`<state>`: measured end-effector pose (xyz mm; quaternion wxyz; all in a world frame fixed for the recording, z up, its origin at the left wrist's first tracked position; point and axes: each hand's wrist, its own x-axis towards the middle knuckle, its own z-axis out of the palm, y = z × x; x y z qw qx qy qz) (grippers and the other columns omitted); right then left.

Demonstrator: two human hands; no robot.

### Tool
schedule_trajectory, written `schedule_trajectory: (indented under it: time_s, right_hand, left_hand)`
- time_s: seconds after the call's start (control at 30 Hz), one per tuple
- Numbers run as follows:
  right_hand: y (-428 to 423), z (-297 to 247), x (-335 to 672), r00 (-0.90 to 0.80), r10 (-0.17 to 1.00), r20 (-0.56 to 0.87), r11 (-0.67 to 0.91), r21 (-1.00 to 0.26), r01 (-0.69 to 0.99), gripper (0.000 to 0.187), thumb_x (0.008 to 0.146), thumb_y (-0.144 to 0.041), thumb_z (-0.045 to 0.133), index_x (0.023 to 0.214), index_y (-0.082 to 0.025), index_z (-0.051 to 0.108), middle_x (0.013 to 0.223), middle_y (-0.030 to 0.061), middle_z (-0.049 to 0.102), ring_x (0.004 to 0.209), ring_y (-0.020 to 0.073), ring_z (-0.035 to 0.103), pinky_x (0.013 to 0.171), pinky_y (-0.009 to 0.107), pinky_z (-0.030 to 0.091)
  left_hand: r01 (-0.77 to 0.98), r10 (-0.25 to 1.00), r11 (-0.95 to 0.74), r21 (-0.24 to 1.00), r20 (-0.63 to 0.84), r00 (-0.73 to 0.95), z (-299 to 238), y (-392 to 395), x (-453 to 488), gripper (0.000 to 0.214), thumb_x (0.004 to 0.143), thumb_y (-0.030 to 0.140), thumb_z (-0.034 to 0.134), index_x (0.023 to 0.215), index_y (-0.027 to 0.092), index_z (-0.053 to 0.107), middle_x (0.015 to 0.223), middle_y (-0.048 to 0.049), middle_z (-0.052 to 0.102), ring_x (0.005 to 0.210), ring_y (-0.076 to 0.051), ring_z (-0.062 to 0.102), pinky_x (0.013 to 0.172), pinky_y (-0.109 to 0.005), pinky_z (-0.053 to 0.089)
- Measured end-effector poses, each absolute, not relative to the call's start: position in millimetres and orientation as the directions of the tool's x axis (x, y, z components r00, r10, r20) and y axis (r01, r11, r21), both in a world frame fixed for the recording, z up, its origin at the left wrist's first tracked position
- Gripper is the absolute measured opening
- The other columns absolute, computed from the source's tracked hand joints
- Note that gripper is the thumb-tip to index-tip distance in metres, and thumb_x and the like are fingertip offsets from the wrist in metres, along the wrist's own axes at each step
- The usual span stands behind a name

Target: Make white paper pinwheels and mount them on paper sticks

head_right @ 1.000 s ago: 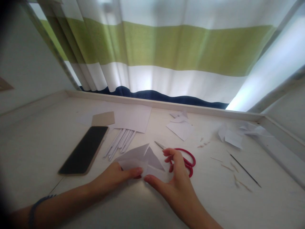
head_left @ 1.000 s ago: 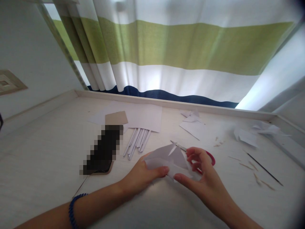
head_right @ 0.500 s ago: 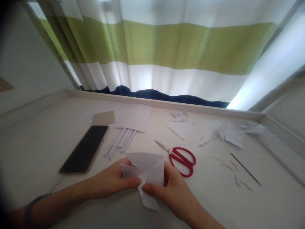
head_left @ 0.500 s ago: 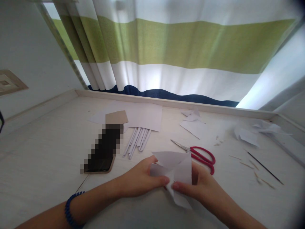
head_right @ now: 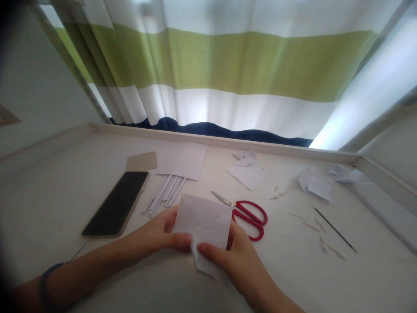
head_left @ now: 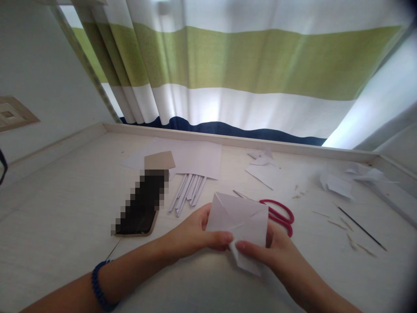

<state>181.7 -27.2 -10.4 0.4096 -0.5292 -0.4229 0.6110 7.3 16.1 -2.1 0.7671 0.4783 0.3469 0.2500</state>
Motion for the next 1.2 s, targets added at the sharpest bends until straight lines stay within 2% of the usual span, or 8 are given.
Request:
schedule_trajectory:
  time_s: [0.07, 0.17, 0.33, 0.53, 0.77, 1.2]
  right_hand:
    - [-27, -11, 185, -0.058, 0.949, -0.309, -0.312, -0.949, -0.051, 0.034, 0.062, -0.023, 0.069, 0.094, -0.015, 0.059, 0.088, 0.0069, 0.069, 0.080, 0.0254, 0.063, 0.073, 0.039, 0.048]
    - [-27, -12, 188, -0.028, 0.953, -0.301, -0.302, -0.946, -0.116, 0.026, 0.067, -0.028, 0.067, 0.089, -0.016, 0.062, 0.086, 0.0068, 0.070, 0.078, 0.0250, 0.063, 0.072, 0.038, 0.048]
    - [-30, -14, 182, 0.005, 0.953, -0.304, -0.296, -0.932, -0.206, 0.028, 0.066, -0.027, 0.067, 0.091, -0.016, 0.063, 0.089, 0.0079, 0.069, 0.082, 0.0268, 0.062, 0.076, 0.040, 0.047]
    - [-33, -13, 173, -0.002, 0.934, -0.356, -0.344, -0.901, -0.263, 0.043, 0.059, -0.024, 0.071, 0.100, -0.015, 0.060, 0.092, 0.0085, 0.069, 0.087, 0.0285, 0.062, 0.083, 0.045, 0.044]
    - [-33, -13, 171, -0.025, 0.933, -0.359, -0.351, -0.890, -0.293, 0.038, 0.059, -0.024, 0.071, 0.096, -0.015, 0.064, 0.089, 0.0091, 0.070, 0.088, 0.0288, 0.061, 0.082, 0.043, 0.045]
    - [-33, -15, 172, -0.029, 0.923, -0.384, -0.375, -0.880, -0.292, 0.042, 0.060, -0.024, 0.071, 0.100, -0.015, 0.062, 0.095, 0.0099, 0.068, 0.090, 0.0282, 0.060, 0.083, 0.041, 0.044]
  left_hand:
    - [-0.111, 0.711, 0.511, 0.852, -0.347, 0.612, -5, 18, 8, 0.047, 0.068, 0.025, 0.064, 0.110, 0.016, 0.046, 0.096, -0.0096, 0.061, 0.079, -0.019, 0.060, 0.074, -0.034, 0.044]
    - [-0.147, 0.692, 0.578, 0.803, -0.387, 0.609, -8, 16, 10, 0.035, 0.069, 0.026, 0.064, 0.100, 0.014, 0.053, 0.095, -0.0093, 0.061, 0.080, -0.017, 0.060, 0.077, -0.032, 0.042]
    - [-0.083, 0.673, 0.573, 0.816, -0.410, 0.616, -14, 4, 15, 0.030, 0.061, 0.021, 0.070, 0.088, 0.014, 0.060, 0.085, -0.0068, 0.065, 0.081, -0.019, 0.060, 0.078, -0.032, 0.041]
    - [-0.132, 0.725, 0.500, 0.856, -0.330, 0.605, -9, 1, 19, 0.027, 0.070, 0.024, 0.062, 0.095, 0.015, 0.063, 0.089, -0.0071, 0.067, 0.086, -0.020, 0.059, 0.075, -0.027, 0.041]
    - [-0.179, 0.750, 0.485, 0.856, -0.302, 0.588, -9, 2, 19, 0.028, 0.071, 0.020, 0.061, 0.098, 0.015, 0.063, 0.087, -0.0060, 0.068, 0.082, -0.019, 0.060, 0.073, -0.026, 0.042]
    - [-0.177, 0.749, 0.486, 0.856, -0.304, 0.589, -11, 3, 19, 0.027, 0.072, 0.018, 0.061, 0.099, 0.012, 0.062, 0.086, -0.0065, 0.068, 0.081, -0.017, 0.061, 0.071, -0.024, 0.043]
